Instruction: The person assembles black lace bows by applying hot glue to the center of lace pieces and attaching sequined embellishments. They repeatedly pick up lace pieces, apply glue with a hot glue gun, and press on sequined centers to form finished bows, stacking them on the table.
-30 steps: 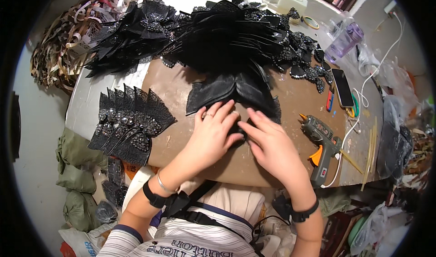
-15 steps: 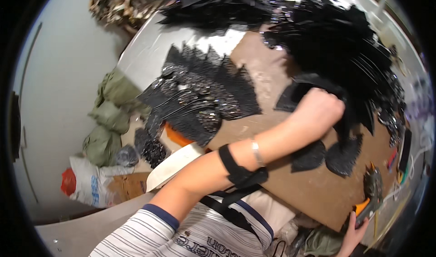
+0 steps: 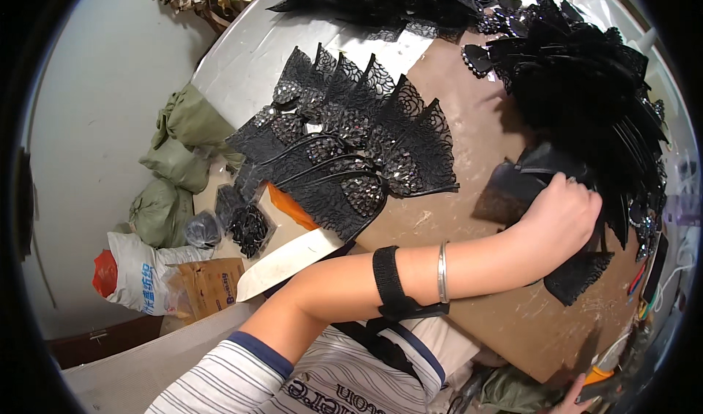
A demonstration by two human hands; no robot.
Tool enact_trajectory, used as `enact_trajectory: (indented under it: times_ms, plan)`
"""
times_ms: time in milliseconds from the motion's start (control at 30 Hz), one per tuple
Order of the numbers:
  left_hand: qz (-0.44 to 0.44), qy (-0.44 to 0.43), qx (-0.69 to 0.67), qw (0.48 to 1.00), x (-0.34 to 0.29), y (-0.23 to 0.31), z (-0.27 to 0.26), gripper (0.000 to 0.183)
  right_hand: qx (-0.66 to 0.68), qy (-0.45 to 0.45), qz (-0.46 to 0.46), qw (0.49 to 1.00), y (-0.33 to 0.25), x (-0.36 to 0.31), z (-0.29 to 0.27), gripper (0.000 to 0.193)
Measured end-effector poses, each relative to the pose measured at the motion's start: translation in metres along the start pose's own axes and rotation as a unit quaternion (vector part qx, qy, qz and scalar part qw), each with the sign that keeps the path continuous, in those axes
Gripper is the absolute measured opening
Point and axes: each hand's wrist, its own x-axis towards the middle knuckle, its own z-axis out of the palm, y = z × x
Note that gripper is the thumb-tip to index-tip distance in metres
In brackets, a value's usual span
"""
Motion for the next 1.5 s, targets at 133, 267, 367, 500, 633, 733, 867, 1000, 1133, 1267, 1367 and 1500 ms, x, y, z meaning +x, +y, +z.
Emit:
enact_trajectory:
  times_ms: [133, 267, 367, 500, 633, 733, 867, 1000, 1133, 1267, 1367, 1500]
  plan:
    - [-0.074, 0.032, -0.077, 0.994, 0.053, -0.006, 0.0, 0.016, 0.246, 0.028, 0.188, 0.95, -0.045, 0.0, -0.004, 0.045]
    - [-0.08, 0.086, -0.077, 0.99, 0.083, -0.024, -0.013, 0.022, 0.451, -0.128, 0.121, 0.875, -0.035, 0.012, -0.028, 0.041]
    - [-0.042, 0.007, -0.145, 0.988, 0.039, 0.001, -0.014, 0.041, 0.528, -0.201, 0.046, 0.824, -0.032, 0.006, -0.027, 0.059]
    - [-0.051, -0.209, -0.085, 0.973, -0.013, 0.024, -0.007, 0.05, 0.629, -0.261, 0.051, 0.73, -0.075, -0.016, -0.007, 0.064]
    - [0.018, -0.268, -0.163, 0.949, -0.032, 0.022, -0.012, 0.036, 0.611, -0.262, 0.022, 0.747, -0.083, -0.021, -0.011, 0.062]
    - [0.007, -0.27, -0.195, 0.943, -0.058, 0.026, -0.017, 0.015, 0.609, -0.279, 0.011, 0.743, -0.056, -0.014, -0.035, 0.068]
    - [0.045, -0.173, -0.232, 0.956, -0.043, 0.016, -0.041, 0.01, 0.607, -0.121, -0.006, 0.785, -0.055, -0.035, -0.027, 0.053]
    - [0.032, -0.114, -0.227, 0.967, -0.017, -0.005, -0.018, 0.021, 0.64, -0.27, 0.06, 0.717, -0.073, -0.038, -0.012, 0.048]
    - [0.061, -0.014, -0.15, 0.987, -0.037, -0.008, -0.037, 0.047, 0.536, -0.27, 0.057, 0.798, -0.078, -0.054, -0.016, 0.052]
    - [0.052, -0.104, -0.155, 0.981, -0.092, 0.001, -0.072, 0.074, 0.39, -0.281, 0.077, 0.874, -0.086, -0.063, -0.01, 0.058]
    - [0.038, -0.175, -0.07, 0.981, -0.113, -0.004, -0.074, 0.08, 0.346, -0.286, 0.126, 0.885, -0.108, -0.069, 0.016, 0.058]
    - [0.018, -0.173, -0.12, 0.977, -0.111, -0.025, -0.08, 0.079, 0.347, -0.4, 0.102, 0.842, -0.116, -0.068, 0.039, 0.055]
